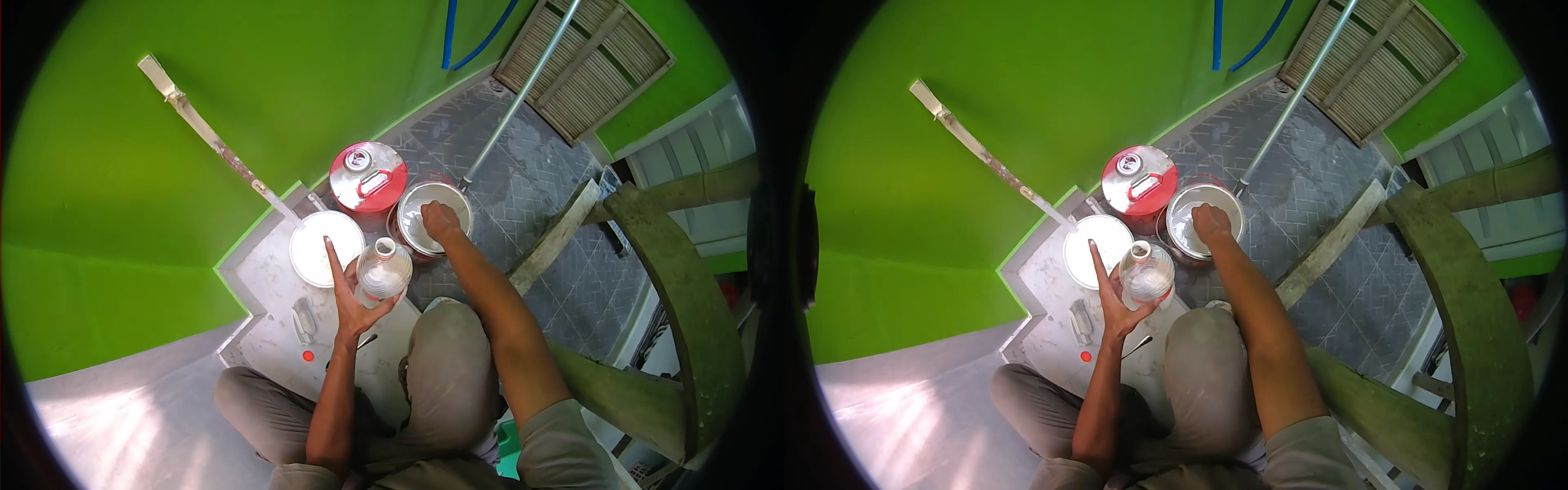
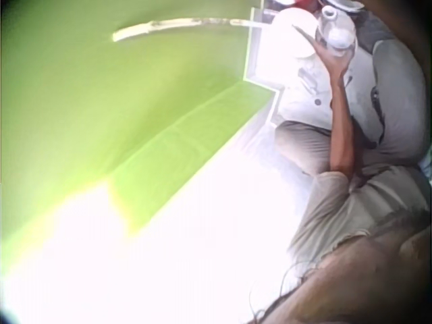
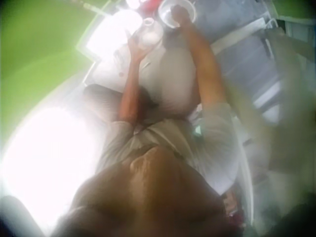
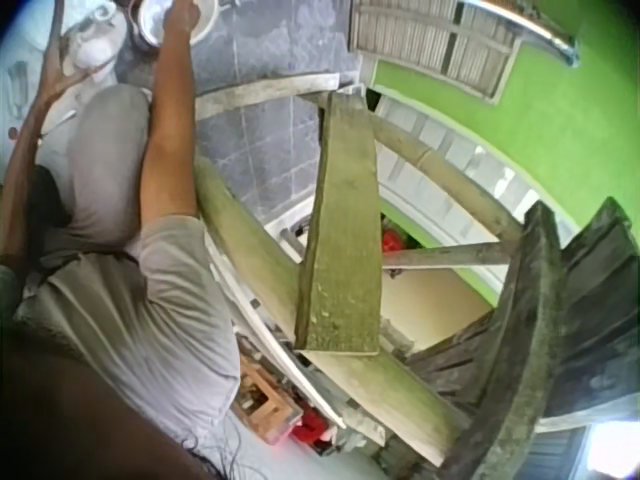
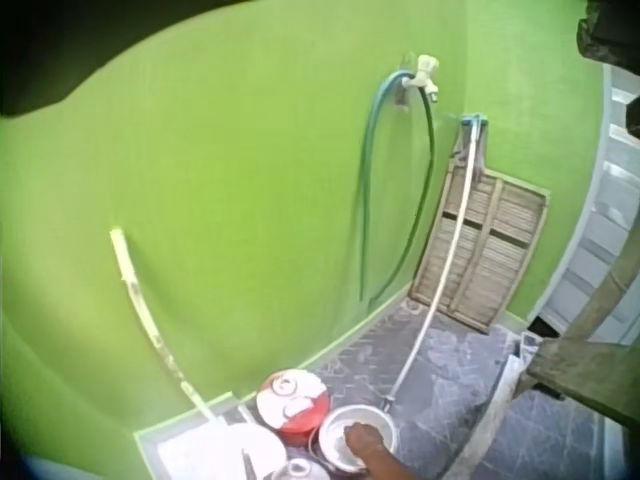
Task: The person mixes white paint in a bucket using a thin stick, occasionally pouring a clear liquid from a plastic bottle into the paint and stirring it.
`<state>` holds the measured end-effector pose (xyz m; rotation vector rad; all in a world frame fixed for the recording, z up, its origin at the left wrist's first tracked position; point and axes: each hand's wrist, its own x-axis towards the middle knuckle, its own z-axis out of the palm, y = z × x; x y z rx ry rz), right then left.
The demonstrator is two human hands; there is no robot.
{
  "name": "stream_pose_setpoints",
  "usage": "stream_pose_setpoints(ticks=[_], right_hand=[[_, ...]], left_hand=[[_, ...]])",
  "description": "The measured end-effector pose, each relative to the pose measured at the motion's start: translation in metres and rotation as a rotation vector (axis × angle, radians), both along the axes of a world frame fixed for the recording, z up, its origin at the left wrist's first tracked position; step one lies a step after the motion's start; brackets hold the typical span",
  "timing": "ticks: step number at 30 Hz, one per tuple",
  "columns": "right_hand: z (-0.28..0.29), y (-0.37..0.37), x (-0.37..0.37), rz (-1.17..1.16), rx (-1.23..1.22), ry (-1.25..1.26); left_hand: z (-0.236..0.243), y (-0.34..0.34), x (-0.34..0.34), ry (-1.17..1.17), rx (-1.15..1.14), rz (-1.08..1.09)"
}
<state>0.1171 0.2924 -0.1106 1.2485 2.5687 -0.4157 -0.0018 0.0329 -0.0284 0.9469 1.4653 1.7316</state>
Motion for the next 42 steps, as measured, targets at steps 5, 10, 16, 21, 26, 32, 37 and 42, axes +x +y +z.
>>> stream_pose_setpoints(ticks=[5, 10, 16, 21, 26, 32, 37, 42], right_hand=[[-0.021, 0.009, 0.014, 0.042, 0.092, -0.007], [-0.018, 0.009, 0.018, 0.054, 0.067, 0.052], [0.012, 0.007, 0.015, 0.121, 0.05, 0.035], [0.03, 0.009, 0.006, 0.221, 0.065, -0.051], [0.036, 0.011, -0.005, 0.237, -0.069, -0.293], [0.025, 0.008, -0.007, 0.122, -0.153, -0.337], [0.016, 0.006, -0.011, 0.054, -0.083, -0.224], [-0.006, 0.005, -0.007, 0.053, -0.023, -0.114]], left_hand=[[0.003, 0.005, 0.004, 0.025, 0.005, 0.027], [0.005, 0.006, 0.003, 0.052, 0.007, 0.054], [0.006, 0.007, 0.002, 0.06, -0.002, 0.065], [0.009, 0.009, 0.002, 0.027, -0.022, 0.037], [0.009, 0.005, 0.002, 0.06, -0.019, 0.056], [0.01, 0.003, 0.0, 0.09, -0.006, 0.055], [0.009, 0.003, -0.002, 0.099, -0.01, 0.058], [0.007, 0.006, 0.001, 0.082, -0.009, 0.052]])
